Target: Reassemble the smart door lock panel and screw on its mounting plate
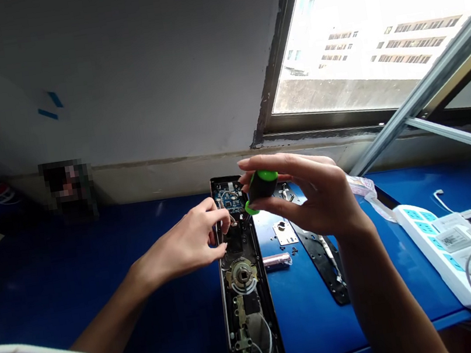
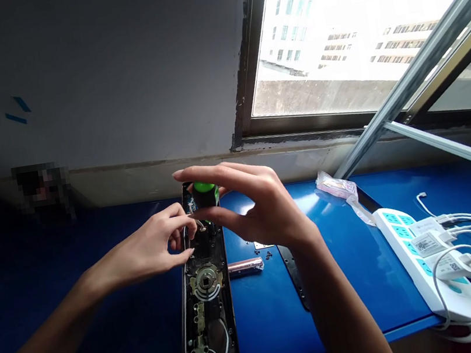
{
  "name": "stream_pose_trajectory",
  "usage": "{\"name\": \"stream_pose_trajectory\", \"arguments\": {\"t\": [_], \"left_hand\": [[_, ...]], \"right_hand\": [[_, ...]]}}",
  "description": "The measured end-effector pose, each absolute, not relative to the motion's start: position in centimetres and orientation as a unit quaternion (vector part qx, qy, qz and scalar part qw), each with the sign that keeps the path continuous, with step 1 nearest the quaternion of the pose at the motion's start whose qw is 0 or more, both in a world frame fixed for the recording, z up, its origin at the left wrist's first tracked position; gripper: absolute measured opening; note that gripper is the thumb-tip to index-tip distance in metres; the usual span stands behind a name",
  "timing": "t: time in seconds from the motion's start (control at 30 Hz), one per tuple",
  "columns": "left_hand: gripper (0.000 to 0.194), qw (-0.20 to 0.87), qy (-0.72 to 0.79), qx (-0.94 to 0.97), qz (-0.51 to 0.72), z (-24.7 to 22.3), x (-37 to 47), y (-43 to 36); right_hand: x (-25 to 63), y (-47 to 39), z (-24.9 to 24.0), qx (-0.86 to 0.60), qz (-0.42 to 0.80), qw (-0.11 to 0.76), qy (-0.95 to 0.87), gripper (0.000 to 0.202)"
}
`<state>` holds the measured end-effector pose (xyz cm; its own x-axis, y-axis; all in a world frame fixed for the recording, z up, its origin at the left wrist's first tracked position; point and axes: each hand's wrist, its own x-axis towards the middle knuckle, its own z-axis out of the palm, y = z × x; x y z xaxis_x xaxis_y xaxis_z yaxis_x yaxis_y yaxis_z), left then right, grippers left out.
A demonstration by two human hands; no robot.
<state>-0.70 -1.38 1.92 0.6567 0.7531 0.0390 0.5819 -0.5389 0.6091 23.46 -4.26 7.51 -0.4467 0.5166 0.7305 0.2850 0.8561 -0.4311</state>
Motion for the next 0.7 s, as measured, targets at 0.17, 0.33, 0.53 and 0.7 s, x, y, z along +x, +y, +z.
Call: {"name": "stream_pose_trajectory", "arguments": {"t": [0.17, 0.33, 0.53, 0.7], "left_hand": [[0.012, 0.296, 0.390, 0.858, 0.156, 1.88, -0.78, -1.33], [0.011, 0.294, 0.390, 0.859, 0.154, 1.94, -0.83, -1.32], [0.010, 0.315, 0.403, 0.844, 0.161, 1.43, -0.84, -1.07], [0.010, 0.327, 0.413, 0.834, 0.163, 1.20, -0.77, -0.69]], "right_hand": [[23.49, -4.10, 7.53, -0.229, 0.074, 0.480, -0.844, 0.044], [23.49, -4.36, 7.60, -0.208, 0.137, 0.486, -0.838, 0.046], [23.21, -3.75, 7.36, -0.203, 0.064, 0.493, -0.844, 0.036], [23.26, -4.45, 7.69, -0.219, 0.140, 0.451, -0.854, 0.039]]}}
